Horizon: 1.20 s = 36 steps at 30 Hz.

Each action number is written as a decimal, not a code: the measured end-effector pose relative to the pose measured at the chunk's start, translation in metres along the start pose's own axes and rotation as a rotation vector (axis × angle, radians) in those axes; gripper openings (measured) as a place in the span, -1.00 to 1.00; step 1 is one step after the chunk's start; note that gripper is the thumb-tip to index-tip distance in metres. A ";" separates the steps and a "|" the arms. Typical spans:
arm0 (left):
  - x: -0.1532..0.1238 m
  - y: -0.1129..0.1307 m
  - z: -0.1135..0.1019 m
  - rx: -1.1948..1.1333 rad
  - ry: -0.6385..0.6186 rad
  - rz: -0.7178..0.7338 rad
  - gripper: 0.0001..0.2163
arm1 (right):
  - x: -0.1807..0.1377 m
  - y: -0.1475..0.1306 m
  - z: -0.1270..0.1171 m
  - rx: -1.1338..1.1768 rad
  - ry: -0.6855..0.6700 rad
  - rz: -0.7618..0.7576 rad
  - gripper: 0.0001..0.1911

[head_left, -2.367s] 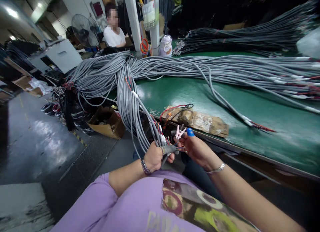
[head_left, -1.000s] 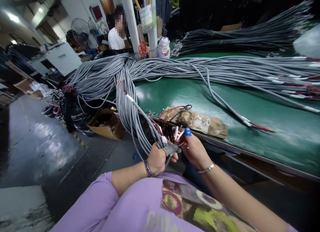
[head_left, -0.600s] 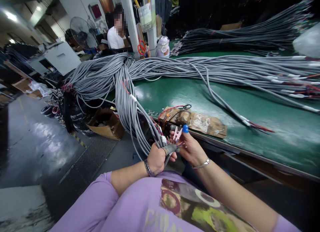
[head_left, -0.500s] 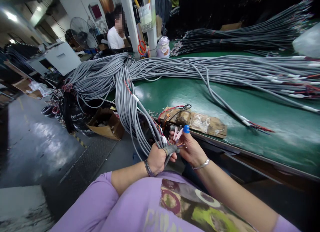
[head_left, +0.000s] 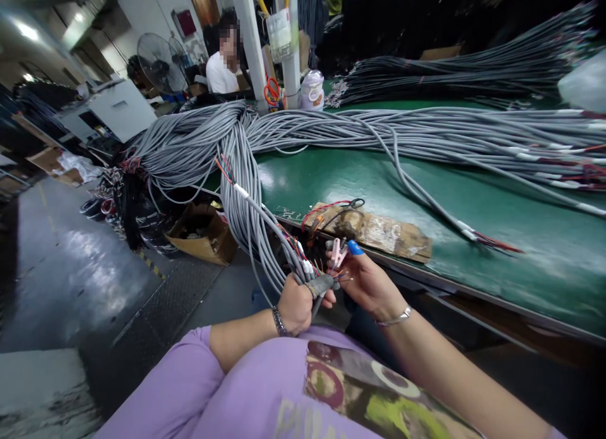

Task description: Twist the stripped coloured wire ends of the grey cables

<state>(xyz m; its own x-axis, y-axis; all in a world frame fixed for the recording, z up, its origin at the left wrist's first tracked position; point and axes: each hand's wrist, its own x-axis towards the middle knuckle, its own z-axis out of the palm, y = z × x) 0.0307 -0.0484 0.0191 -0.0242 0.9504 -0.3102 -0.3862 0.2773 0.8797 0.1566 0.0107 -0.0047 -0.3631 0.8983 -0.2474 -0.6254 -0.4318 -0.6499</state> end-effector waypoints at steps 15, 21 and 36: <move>0.007 0.001 0.006 -0.006 0.025 0.004 -0.72 | 0.011 0.008 0.006 0.129 -0.007 -0.036 -0.59; 0.005 0.001 0.004 -0.007 0.029 -0.012 -0.72 | 0.008 0.011 -0.003 0.032 0.011 -0.102 -0.59; 0.007 -0.003 0.007 0.031 0.020 -0.024 -0.68 | 0.015 0.009 -0.001 0.174 -0.064 0.067 -0.58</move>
<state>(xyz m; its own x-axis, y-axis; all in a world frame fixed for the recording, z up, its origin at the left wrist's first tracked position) 0.0387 -0.0414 0.0165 -0.0334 0.9404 -0.3385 -0.3579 0.3050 0.8825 0.1462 0.0201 -0.0148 -0.4474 0.8627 -0.2358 -0.7067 -0.5026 -0.4980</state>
